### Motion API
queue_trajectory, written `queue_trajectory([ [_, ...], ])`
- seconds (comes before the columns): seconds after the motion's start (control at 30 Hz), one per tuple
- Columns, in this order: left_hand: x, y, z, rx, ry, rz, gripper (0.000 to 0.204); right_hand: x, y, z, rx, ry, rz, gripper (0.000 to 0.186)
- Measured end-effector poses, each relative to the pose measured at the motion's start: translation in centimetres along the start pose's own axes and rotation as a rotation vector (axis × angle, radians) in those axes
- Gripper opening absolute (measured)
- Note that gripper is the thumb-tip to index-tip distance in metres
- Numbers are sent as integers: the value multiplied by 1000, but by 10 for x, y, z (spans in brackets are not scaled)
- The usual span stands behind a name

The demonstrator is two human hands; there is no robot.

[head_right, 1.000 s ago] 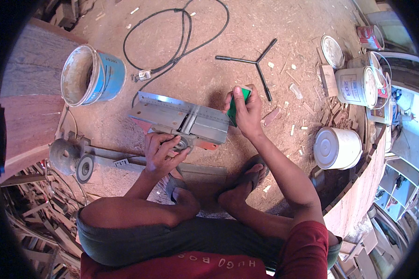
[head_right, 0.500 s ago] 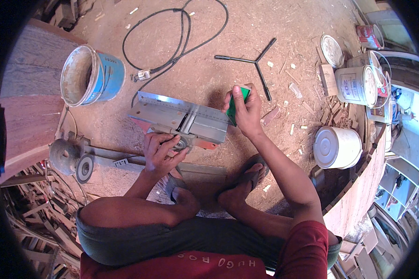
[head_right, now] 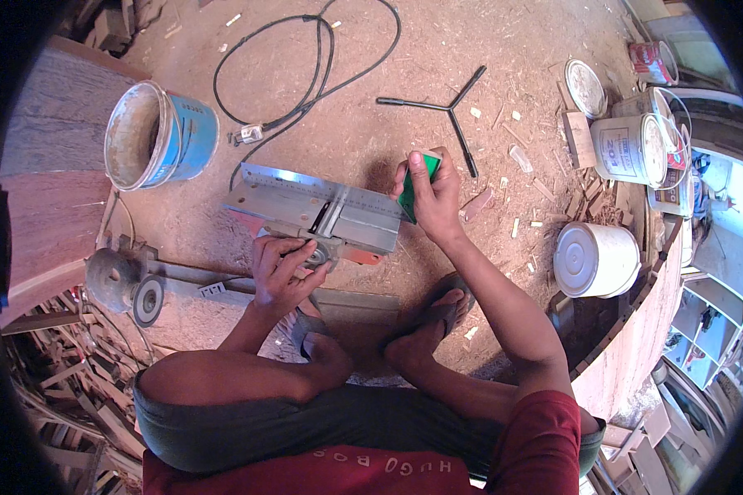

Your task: The person uses a socket-style tool to loosen and tighten bolts on a power planer, while holding the tool and the machine's components by hand.

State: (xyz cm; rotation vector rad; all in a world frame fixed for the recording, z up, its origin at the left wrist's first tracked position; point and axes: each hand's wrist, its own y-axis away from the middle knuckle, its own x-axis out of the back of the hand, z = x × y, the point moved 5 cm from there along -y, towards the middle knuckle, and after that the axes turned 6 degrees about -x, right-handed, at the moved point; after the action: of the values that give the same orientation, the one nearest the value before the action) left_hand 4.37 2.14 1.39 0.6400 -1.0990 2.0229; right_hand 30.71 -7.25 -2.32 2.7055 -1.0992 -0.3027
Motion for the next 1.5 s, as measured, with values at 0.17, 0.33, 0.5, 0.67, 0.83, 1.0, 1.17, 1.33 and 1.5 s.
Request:
queue_trajectory([
  [0.17, 0, -1, 0, 1, 1, 0, 50, 2, 0, 3, 21, -31, -2, 24],
  [0.33, 0, 0, 0, -4, -4, 7, 50, 2, 0, 4, 16, -39, -2, 24],
  [0.5, 0, -1, 0, -7, -1, 7, 50, 2, 0, 3, 6, -45, -8, 25],
  [0.67, 0, -1, -1, -9, 16, 10, 52, 2, 1, 1, 34, -29, -19, 24],
  [0.83, -1, 0, -1, -12, 9, 7, 53, 1, 0, 2, 37, -35, -22, 23],
  [1.0, -1, 0, -2, -19, 0, 16, 53, 0, -1, -3, 2, 54, -5, 24],
  [1.17, 0, -1, -1, -9, 8, 12, 52, -5, -6, -21, 36, 47, -29, 27],
  [1.33, 1, -1, -1, -15, 12, 11, 53, -11, -5, -21, 36, 30, -23, 27],
  [1.5, 1, -1, -1, -1, 18, 11, 52, -10, -5, -17, 39, 18, -12, 26],
])
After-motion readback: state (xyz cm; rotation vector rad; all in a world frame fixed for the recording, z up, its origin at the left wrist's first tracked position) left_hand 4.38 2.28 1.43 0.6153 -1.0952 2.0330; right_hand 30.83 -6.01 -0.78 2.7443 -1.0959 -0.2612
